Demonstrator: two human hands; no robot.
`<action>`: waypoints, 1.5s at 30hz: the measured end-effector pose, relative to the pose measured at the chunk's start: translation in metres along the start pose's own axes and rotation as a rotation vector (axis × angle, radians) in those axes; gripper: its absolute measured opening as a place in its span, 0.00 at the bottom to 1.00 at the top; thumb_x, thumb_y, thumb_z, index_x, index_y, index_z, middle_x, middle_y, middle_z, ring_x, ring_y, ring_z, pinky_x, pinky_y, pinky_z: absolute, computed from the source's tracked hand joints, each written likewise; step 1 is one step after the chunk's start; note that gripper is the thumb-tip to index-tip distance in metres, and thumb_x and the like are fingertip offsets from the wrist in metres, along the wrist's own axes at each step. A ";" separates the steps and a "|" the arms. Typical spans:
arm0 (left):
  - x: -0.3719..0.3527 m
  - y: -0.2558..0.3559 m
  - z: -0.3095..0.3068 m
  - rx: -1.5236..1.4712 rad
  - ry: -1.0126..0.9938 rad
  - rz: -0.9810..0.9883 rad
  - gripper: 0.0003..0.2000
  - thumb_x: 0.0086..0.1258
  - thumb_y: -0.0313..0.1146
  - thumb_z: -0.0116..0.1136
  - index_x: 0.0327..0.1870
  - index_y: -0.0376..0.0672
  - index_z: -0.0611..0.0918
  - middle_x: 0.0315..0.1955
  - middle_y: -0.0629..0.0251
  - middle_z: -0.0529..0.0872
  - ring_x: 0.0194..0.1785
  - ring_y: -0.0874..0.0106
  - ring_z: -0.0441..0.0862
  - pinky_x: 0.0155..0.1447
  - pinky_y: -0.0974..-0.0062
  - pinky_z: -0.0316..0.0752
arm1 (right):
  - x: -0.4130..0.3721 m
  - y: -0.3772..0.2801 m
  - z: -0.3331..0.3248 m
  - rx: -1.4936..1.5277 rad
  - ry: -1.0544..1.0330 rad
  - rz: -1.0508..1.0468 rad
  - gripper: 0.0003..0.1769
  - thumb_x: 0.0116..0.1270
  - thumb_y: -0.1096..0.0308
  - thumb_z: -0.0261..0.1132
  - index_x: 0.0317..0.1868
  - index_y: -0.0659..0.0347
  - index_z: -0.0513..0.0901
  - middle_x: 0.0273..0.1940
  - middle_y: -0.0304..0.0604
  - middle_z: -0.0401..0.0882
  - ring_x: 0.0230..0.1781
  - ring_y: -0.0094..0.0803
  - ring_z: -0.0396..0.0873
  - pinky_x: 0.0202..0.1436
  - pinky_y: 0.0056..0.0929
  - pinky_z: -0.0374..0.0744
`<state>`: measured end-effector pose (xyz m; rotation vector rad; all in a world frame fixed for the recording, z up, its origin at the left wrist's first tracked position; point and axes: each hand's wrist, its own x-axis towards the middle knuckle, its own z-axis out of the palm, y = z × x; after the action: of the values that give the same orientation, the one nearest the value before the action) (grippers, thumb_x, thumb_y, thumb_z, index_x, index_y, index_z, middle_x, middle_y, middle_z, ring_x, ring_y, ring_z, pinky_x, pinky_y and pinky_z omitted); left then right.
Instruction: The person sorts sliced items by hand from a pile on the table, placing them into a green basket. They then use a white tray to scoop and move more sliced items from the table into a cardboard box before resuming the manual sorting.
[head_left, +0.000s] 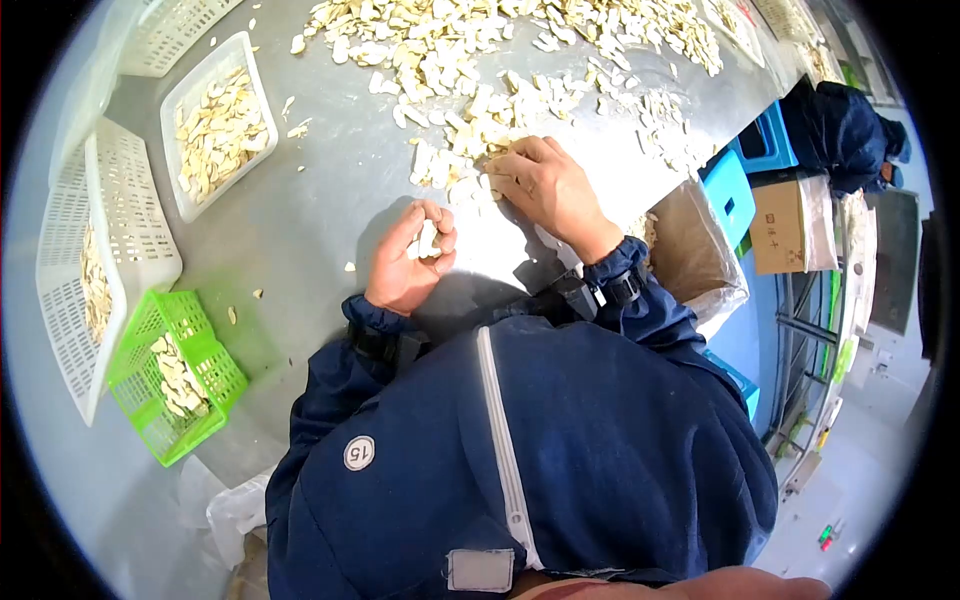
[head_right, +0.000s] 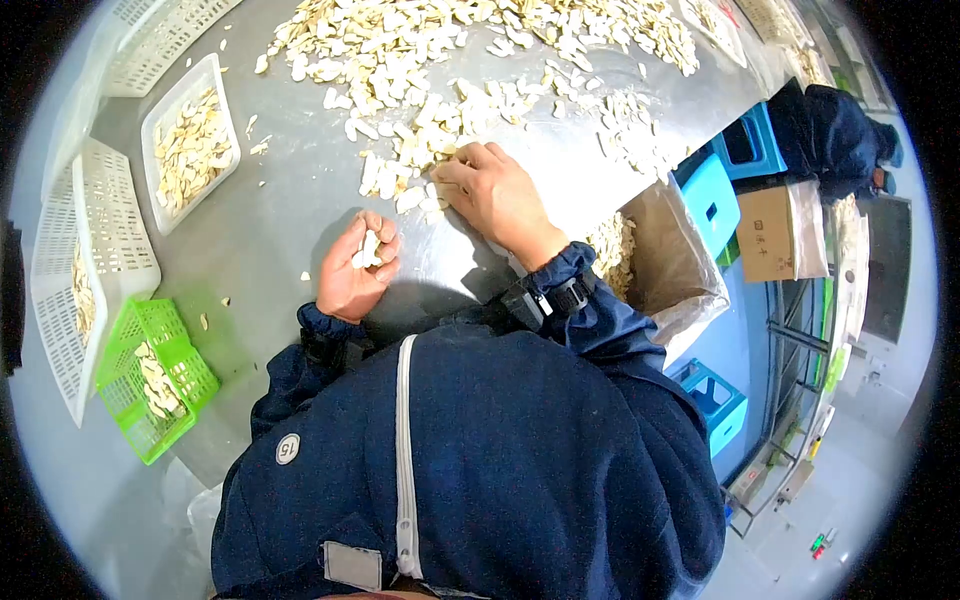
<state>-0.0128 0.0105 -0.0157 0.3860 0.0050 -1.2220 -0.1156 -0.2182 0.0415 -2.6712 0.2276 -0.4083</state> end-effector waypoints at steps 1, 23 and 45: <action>0.001 -0.001 0.001 0.015 0.000 -0.002 0.10 0.89 0.39 0.46 0.50 0.44 0.77 0.44 0.64 0.78 0.42 0.73 0.76 0.40 0.76 0.74 | -0.002 -0.002 -0.001 -0.017 -0.011 -0.014 0.11 0.67 0.65 0.72 0.49 0.48 0.91 0.45 0.38 0.84 0.46 0.41 0.82 0.52 0.37 0.83; 0.001 -0.001 0.001 0.027 0.002 -0.037 0.10 0.88 0.40 0.49 0.51 0.44 0.79 0.46 0.62 0.82 0.44 0.71 0.80 0.45 0.74 0.75 | -0.001 0.003 0.009 -0.082 0.108 -0.100 0.08 0.70 0.65 0.71 0.47 0.54 0.89 0.43 0.43 0.86 0.46 0.46 0.84 0.50 0.41 0.83; -0.001 0.004 0.008 0.105 0.040 -0.104 0.09 0.87 0.38 0.50 0.54 0.43 0.78 0.45 0.65 0.80 0.41 0.75 0.79 0.37 0.79 0.75 | 0.029 -0.009 0.006 0.001 -0.128 0.046 0.10 0.66 0.64 0.72 0.47 0.53 0.88 0.42 0.43 0.87 0.45 0.47 0.85 0.49 0.43 0.84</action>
<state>-0.0111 0.0102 -0.0069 0.5071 -0.0049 -1.3207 -0.0857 -0.2136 0.0471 -2.6737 0.2494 -0.2214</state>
